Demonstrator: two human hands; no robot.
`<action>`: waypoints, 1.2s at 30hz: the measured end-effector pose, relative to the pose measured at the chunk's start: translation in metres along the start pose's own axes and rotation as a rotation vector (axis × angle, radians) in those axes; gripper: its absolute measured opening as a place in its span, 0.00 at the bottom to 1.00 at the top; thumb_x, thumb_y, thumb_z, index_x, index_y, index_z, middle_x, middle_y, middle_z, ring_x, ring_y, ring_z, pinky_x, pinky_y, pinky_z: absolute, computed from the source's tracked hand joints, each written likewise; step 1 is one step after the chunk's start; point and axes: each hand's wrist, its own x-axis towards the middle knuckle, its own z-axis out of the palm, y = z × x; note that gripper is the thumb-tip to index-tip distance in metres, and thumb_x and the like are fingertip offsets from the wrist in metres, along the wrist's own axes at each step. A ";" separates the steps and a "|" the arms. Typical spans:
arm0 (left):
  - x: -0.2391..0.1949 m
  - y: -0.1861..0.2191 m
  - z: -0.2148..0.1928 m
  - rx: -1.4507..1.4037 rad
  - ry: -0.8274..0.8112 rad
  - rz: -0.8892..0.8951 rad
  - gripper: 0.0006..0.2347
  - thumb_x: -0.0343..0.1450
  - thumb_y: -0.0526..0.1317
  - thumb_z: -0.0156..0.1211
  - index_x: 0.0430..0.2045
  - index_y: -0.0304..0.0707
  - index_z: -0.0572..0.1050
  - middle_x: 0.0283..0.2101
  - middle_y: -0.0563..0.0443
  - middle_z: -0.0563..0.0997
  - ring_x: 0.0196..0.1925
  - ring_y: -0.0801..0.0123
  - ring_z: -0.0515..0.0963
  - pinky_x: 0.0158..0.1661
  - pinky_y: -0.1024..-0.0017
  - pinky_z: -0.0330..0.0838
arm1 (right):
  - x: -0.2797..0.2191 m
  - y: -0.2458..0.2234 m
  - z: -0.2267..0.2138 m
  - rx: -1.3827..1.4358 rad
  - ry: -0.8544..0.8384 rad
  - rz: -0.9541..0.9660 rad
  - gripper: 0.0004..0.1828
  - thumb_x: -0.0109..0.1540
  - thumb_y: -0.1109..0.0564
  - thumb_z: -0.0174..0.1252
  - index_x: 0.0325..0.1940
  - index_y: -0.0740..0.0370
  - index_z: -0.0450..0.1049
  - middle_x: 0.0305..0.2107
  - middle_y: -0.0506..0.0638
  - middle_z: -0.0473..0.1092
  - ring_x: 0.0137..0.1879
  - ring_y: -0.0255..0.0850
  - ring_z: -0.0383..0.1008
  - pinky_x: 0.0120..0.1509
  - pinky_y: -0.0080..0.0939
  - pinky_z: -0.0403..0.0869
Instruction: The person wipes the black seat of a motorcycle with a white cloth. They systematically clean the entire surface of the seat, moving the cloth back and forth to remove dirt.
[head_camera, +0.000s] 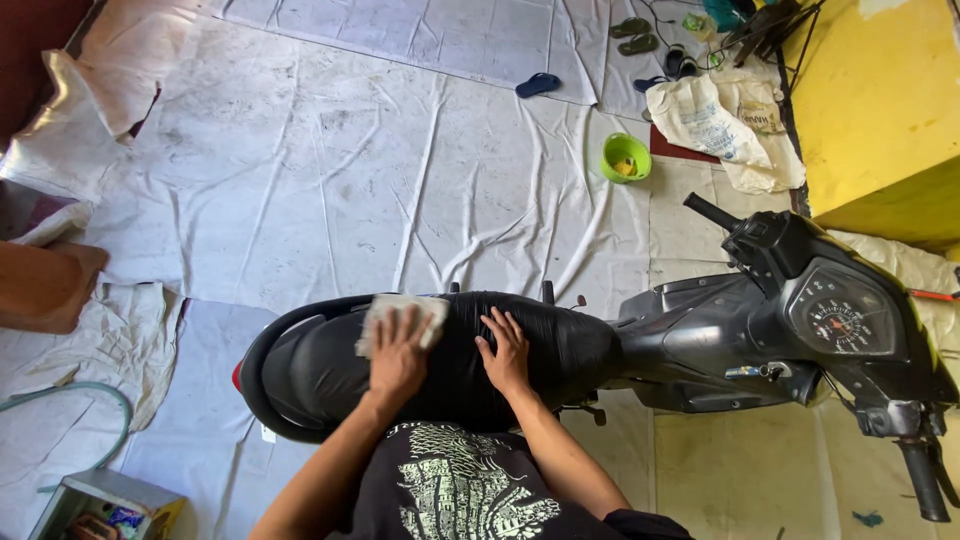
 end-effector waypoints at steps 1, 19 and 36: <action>-0.005 0.009 0.011 -0.081 0.098 0.173 0.28 0.71 0.44 0.37 0.72 0.68 0.55 0.76 0.58 0.56 0.77 0.45 0.49 0.71 0.48 0.38 | -0.002 0.000 -0.001 -0.018 -0.004 -0.010 0.21 0.67 0.45 0.56 0.64 0.46 0.71 0.67 0.48 0.65 0.73 0.56 0.60 0.67 0.63 0.67; -0.037 -0.116 -0.138 -1.387 0.346 -0.640 0.14 0.72 0.37 0.60 0.50 0.32 0.73 0.47 0.41 0.76 0.47 0.60 0.76 0.48 0.63 0.72 | 0.005 0.006 -0.002 0.018 0.036 -0.051 0.20 0.65 0.47 0.55 0.61 0.49 0.73 0.65 0.47 0.67 0.72 0.52 0.62 0.70 0.55 0.64; -0.068 -0.115 -0.033 -0.825 0.454 -0.403 0.17 0.77 0.33 0.45 0.59 0.46 0.74 0.68 0.41 0.70 0.69 0.38 0.64 0.66 0.40 0.56 | -0.002 0.006 0.021 -0.008 0.086 0.014 0.22 0.64 0.54 0.58 0.63 0.49 0.73 0.66 0.51 0.67 0.73 0.56 0.61 0.73 0.58 0.64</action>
